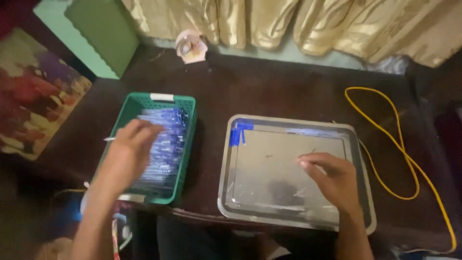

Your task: The person repeatedly picks a clear plastic pen barrel from a tray, inserts a blue ink cartridge, and places the assembled pen into a green basket. The process is repeated continuously throughout the clip.

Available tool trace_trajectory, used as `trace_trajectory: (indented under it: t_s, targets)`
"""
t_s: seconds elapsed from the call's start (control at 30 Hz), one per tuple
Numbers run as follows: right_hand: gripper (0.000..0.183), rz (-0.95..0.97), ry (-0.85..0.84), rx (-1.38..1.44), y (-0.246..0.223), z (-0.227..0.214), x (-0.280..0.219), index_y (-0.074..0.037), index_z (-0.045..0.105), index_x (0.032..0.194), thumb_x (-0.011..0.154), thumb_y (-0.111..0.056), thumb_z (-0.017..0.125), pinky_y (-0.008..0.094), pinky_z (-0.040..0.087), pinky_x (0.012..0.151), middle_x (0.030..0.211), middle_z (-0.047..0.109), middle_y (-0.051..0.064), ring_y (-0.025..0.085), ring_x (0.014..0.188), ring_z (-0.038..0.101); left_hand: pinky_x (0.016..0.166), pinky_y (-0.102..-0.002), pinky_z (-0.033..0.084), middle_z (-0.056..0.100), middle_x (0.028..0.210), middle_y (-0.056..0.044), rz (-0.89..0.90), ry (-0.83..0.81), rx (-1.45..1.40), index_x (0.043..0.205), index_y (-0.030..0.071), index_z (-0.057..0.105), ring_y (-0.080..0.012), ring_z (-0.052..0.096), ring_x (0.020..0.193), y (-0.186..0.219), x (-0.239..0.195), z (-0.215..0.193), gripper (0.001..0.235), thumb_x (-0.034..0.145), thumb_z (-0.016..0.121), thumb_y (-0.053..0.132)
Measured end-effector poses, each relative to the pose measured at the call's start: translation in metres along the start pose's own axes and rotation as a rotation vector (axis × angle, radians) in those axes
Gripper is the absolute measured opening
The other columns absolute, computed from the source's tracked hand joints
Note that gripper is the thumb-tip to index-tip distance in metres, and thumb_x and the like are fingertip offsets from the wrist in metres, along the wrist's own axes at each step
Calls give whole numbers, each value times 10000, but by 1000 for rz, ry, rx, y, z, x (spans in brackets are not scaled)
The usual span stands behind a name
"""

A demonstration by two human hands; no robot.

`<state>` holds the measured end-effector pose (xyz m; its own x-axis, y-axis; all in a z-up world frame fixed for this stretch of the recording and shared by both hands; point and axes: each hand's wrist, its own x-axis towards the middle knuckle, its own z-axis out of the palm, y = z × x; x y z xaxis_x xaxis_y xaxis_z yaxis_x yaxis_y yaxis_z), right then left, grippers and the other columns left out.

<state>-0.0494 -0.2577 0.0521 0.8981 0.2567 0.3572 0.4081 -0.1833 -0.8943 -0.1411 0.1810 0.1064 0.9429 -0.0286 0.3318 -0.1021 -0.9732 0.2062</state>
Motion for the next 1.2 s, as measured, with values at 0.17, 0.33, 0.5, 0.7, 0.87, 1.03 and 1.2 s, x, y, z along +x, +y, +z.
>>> trace_trajectory:
  t_s: [0.17,0.33,0.5,0.7,0.87,1.03,1.2]
  targets:
    - [98,63,27,29,-12,5,2,6,808,944,850,-10,785,470,581,882,885,803,187,263,912,770,847,-376,541,693,932,64,118,26,94,974,234,711,-252,726,890,-55,13,30,132,973,659,113]
    - [108,69,26,51,-12,7,5,8,808,949,842,6,789,453,579,888,865,805,167,207,903,743,993,-374,509,727,891,108,121,-77,249,948,273,690,-166,735,932,-79,13,71,76,956,652,207]
    - [106,60,17,77,-4,0,5,-4,810,957,860,-7,768,465,576,914,886,812,166,251,924,776,1006,-395,516,746,920,58,103,-200,397,942,254,669,-175,744,958,-93,4,101,156,966,572,135]
    - [86,80,22,-13,-10,-1,5,-11,822,927,869,-51,773,474,584,896,845,819,177,293,894,799,949,-357,529,717,1013,97,134,-157,501,929,291,673,-145,738,992,-67,6,88,182,942,549,158]
    - [91,65,27,1,-11,-3,6,-12,818,941,875,-22,756,466,573,923,875,826,161,235,921,779,885,-398,546,699,971,31,157,-79,522,914,261,705,-222,732,959,-20,13,75,168,888,613,123]
    - [130,103,-44,-228,-14,-2,7,-95,826,896,899,-168,719,291,608,868,929,846,49,158,884,801,622,-506,555,709,737,-66,309,-202,18,812,151,755,-340,693,721,149,25,73,161,769,676,18]
    - [114,200,78,-279,-16,-6,1,-77,831,876,885,-158,751,254,548,862,914,839,19,98,919,757,891,-437,475,726,1076,-116,610,-133,-131,1030,102,729,-318,671,982,209,22,152,438,622,886,134]
